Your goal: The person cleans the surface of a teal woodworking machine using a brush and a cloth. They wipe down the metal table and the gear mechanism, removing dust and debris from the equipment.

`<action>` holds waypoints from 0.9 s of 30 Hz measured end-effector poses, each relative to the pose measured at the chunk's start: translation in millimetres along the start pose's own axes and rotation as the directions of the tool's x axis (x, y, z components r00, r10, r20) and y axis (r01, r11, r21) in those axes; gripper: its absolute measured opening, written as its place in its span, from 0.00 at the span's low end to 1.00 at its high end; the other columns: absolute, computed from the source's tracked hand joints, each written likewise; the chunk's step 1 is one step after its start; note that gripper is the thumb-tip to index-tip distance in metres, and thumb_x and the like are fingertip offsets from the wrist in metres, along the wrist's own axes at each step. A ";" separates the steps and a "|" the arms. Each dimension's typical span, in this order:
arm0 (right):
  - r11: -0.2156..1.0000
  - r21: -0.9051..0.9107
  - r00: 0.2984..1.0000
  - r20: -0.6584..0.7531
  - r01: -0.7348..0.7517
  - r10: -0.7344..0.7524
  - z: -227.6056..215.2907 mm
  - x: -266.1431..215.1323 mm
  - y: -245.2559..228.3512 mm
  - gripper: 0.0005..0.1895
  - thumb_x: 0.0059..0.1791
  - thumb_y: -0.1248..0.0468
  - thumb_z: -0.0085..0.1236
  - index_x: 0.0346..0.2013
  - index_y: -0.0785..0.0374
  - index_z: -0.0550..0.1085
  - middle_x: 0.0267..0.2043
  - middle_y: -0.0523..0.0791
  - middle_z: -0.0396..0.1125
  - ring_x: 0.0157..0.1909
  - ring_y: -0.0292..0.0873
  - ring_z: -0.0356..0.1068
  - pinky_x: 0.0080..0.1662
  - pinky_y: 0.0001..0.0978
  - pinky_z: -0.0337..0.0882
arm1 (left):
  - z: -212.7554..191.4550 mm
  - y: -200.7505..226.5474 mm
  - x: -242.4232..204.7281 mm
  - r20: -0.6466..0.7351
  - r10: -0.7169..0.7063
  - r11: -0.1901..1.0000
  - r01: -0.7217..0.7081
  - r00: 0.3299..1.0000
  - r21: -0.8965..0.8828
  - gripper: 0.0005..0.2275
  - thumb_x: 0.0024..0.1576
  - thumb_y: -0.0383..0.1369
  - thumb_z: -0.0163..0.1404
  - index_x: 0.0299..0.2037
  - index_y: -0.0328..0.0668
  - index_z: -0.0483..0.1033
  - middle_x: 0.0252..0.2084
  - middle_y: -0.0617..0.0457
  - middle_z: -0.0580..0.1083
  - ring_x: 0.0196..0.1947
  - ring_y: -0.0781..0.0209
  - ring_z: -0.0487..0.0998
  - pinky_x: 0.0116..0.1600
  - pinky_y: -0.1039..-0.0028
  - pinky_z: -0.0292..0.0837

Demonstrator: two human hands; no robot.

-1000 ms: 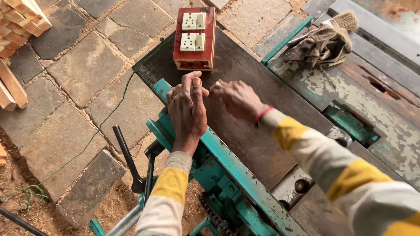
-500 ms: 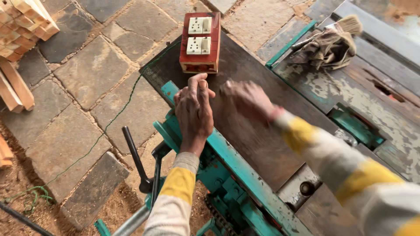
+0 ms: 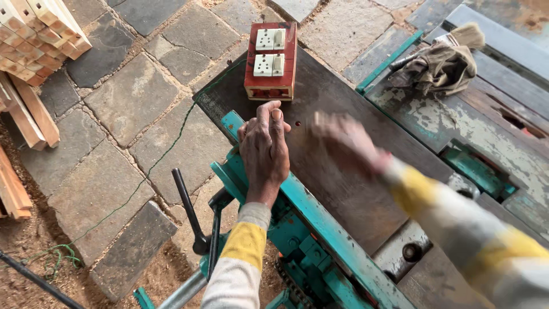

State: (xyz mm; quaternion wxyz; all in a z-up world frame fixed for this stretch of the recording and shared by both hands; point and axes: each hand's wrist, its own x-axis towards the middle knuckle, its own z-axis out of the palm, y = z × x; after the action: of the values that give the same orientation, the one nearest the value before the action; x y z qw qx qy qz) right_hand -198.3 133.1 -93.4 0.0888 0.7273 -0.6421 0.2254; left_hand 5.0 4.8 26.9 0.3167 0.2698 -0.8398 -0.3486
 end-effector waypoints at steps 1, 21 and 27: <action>0.988 -0.100 0.979 0.157 -0.118 0.133 3.1 -22.3 -28.0 0.32 0.50 0.70 0.46 0.71 0.60 0.62 0.75 0.52 0.57 0.72 0.50 0.62 0.67 0.48 0.64 | 1.6 -0.2 0.0 -0.005 0.004 1.000 -0.004 1.000 -0.003 0.27 0.68 0.53 0.24 0.57 0.46 0.73 0.32 0.58 0.80 0.46 0.61 0.77 0.64 0.61 0.58; 0.973 0.043 0.945 0.252 -0.226 0.209 -34.5 -64.0 -120.4 0.37 0.34 0.73 0.52 0.60 0.61 0.68 0.68 0.54 0.61 0.68 0.52 0.63 0.64 0.51 0.63 | 4.7 -8.9 -1.1 -0.002 0.002 1.000 -0.002 1.000 -0.003 0.28 0.68 0.54 0.23 0.58 0.46 0.72 0.32 0.58 0.79 0.46 0.62 0.77 0.64 0.62 0.57; 0.980 -0.018 0.969 0.147 -0.199 0.199 6.9 55.3 -47.8 0.21 0.44 0.68 0.54 0.52 0.62 0.72 0.59 0.55 0.69 0.62 0.55 0.68 0.62 0.48 0.69 | 1.1 0.7 -2.6 0.006 -0.020 0.999 0.020 1.000 -0.035 0.28 0.68 0.54 0.22 0.58 0.47 0.72 0.31 0.58 0.79 0.45 0.62 0.77 0.65 0.61 0.57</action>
State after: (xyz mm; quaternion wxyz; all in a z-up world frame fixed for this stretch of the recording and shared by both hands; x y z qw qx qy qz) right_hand -146.2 88.4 -67.4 0.0191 0.6739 -0.7170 0.1774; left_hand 5.8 7.5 25.9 0.3155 0.2717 -0.8317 -0.3674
